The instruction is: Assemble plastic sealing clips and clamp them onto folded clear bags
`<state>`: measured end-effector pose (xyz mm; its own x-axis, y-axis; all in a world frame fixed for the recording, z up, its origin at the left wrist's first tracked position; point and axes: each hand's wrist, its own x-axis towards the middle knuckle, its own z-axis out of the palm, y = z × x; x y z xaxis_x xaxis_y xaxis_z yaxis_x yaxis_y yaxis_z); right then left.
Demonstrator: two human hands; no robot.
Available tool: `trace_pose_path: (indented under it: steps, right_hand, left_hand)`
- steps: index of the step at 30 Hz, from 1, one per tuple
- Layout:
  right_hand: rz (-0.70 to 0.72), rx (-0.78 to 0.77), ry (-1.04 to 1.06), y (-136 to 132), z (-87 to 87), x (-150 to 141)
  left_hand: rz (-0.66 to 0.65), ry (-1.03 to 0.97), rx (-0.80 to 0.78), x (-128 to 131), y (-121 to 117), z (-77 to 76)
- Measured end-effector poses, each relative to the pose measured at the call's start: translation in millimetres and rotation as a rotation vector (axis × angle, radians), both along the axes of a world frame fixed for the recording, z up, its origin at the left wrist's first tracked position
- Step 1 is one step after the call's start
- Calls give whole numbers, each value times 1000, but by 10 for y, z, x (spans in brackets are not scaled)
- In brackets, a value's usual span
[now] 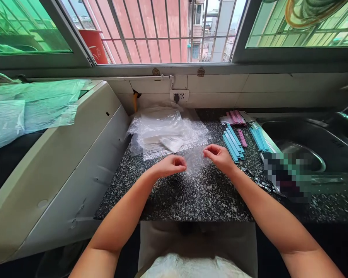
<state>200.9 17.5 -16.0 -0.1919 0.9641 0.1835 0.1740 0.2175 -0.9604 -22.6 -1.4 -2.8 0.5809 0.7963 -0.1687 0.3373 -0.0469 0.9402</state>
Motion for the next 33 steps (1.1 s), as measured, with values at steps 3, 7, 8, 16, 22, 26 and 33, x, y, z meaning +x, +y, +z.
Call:
trace_pose_path:
  steps: [3, 7, 8, 16, 22, 26, 33]
  right_hand:
    - [72, -23, -5, -60, 70, -17]
    - [209, -50, -40, -168, 133, -74]
    - [235, -55, -50, -192, 134, -92]
    - [283, -47, -117, -249, 62, -185]
    - [279, -25, -140, -246, 42, -188]
    - [282, -13, -144, -249, 35, -200]
    - [211, 32, -179, -264, 64, -227]
  left_hand:
    - [-130, -6, -47, -33, -22, 51]
    - [78, -88, 35, -25, -10, 76]
    - [162, -110, 66, -6, -6, 67]
    - [261, -182, 132, 192, -51, -36]
    - [277, -115, 187, 221, -95, -3]
    - [285, -133, 175, 236, -88, -28]
    - [289, -192, 137, 284, -92, -59]
